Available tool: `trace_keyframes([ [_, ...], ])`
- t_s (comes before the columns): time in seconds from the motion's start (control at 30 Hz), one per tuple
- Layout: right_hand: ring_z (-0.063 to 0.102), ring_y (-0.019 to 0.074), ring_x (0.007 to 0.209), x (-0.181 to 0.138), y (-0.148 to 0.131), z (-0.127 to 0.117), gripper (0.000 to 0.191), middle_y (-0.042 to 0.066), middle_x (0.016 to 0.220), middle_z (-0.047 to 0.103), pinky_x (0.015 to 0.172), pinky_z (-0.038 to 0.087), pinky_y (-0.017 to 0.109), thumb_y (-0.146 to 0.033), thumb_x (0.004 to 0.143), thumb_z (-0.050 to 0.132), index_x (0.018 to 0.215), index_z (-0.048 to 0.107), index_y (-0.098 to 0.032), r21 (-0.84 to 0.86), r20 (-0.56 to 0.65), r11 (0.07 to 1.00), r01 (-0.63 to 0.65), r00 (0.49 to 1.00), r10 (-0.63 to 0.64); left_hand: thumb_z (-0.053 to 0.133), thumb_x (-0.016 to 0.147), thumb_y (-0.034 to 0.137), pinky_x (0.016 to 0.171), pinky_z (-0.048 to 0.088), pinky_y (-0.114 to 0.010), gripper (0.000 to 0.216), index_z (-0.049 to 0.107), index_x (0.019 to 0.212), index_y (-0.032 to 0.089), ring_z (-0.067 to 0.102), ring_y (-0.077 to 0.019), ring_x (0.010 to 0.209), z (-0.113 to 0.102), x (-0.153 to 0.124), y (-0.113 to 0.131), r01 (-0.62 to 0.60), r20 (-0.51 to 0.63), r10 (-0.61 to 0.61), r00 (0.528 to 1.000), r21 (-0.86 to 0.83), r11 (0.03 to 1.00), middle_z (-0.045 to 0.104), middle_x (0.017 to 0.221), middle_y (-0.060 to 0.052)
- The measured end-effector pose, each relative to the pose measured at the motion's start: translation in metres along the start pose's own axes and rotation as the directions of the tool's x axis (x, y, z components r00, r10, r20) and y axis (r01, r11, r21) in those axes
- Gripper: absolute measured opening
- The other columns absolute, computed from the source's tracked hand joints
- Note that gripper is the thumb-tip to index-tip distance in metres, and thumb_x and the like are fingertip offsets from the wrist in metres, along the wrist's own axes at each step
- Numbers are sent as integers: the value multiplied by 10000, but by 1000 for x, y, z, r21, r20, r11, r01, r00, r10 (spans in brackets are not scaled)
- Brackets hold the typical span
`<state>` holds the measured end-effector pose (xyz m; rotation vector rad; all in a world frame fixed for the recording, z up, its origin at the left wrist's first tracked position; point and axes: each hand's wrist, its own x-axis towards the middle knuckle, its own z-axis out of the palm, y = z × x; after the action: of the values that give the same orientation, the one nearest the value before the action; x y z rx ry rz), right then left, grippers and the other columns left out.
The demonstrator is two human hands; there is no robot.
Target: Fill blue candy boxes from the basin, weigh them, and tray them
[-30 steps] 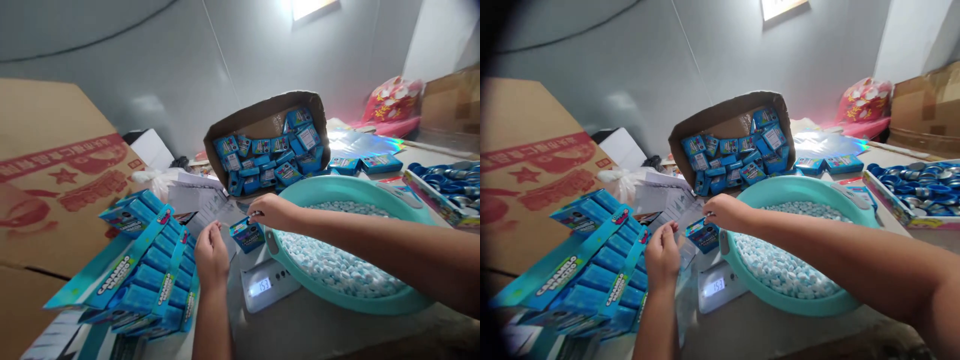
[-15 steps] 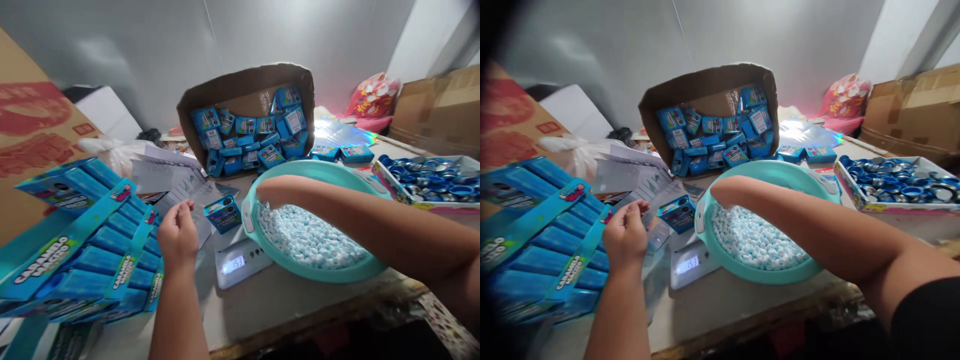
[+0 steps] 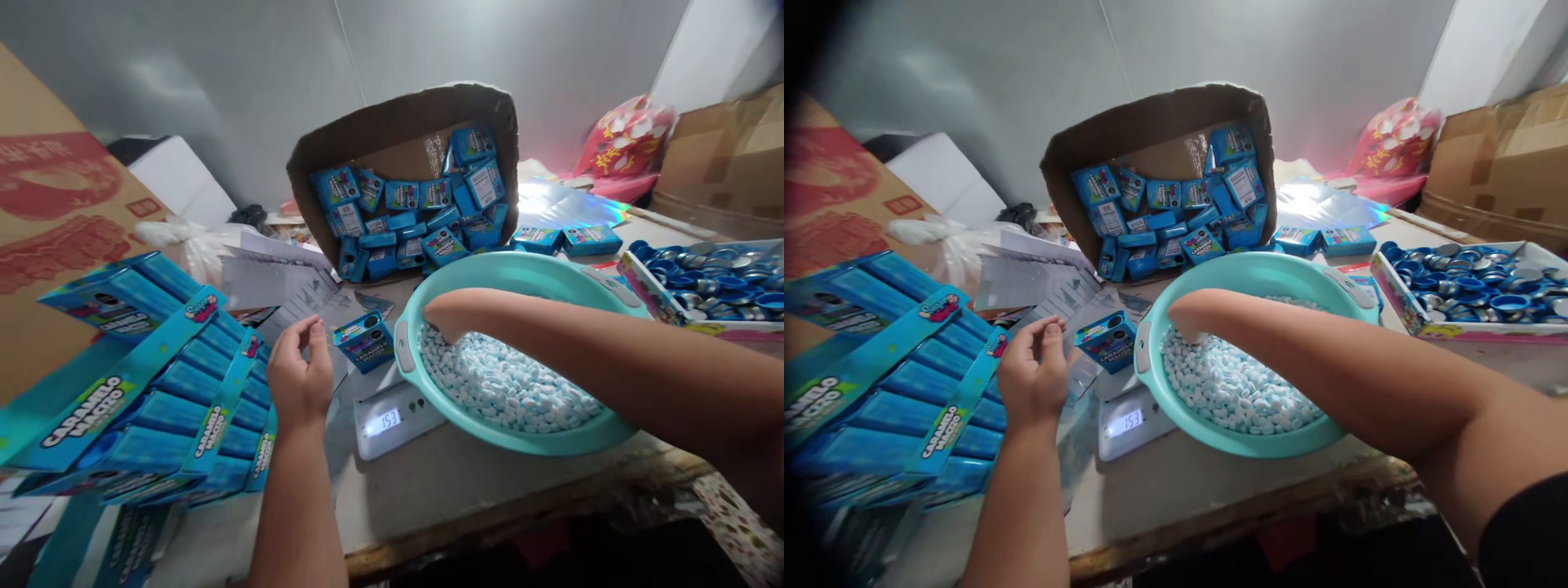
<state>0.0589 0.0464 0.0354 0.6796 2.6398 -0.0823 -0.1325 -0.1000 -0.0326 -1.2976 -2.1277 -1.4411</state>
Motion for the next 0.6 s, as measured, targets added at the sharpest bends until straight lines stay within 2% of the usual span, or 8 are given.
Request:
trace_keyframes([
  [0.1,702,288,864,0,0,0,272,119,809,718,862,550,369,-39,680,783,946,763,9,-8,33,1000,-2,999,3,521,957,420,866,537,-339,341,697,1073,152,672,-201,962,1,1,5,-68,-14,69,998,43,997,720,1022,-89],
  [0.23,706,288,910,3,0,2,318,124,886,734,898,543,377,-36,685,784,1000,759,-9,-1,28,1000,-5,1000,5,520,958,377,878,537,-337,295,688,1051,153,647,-194,967,0,0,12,-170,-24,171,985,54,984,681,1022,-84],
  [0.33,706,307,948,6,0,4,309,120,896,739,919,540,402,-26,657,807,964,765,-29,19,15,1000,-12,1000,12,528,954,431,985,519,-405,372,629,1207,177,599,-240,1164,0,-2,10,-156,61,154,986,28,987,605,1242,-125],
  [0.43,713,321,940,9,0,6,227,110,850,738,920,544,432,-17,646,811,868,772,-45,50,4,999,-19,1000,18,598,899,519,1158,374,-529,702,387,1494,213,343,-325,1463,5,-5,7,-163,211,146,967,64,985,316,1558,-184],
  [0.5,716,321,931,11,0,7,174,97,798,731,927,544,443,-3,631,812,788,768,-64,73,-3,997,-31,1000,31,607,886,553,1205,283,-572,813,279,1555,227,210,-345,1525,10,-9,9,-184,245,154,957,104,977,205,1613,-190],
  [0.6,716,312,928,14,1,10,168,77,741,715,939,540,441,24,601,817,702,748,-91,108,-10,993,-48,999,50,597,892,565,1217,243,-588,801,294,1550,222,201,-355,1525,18,-15,16,-215,212,183,960,137,967,217,1609,-197],
])
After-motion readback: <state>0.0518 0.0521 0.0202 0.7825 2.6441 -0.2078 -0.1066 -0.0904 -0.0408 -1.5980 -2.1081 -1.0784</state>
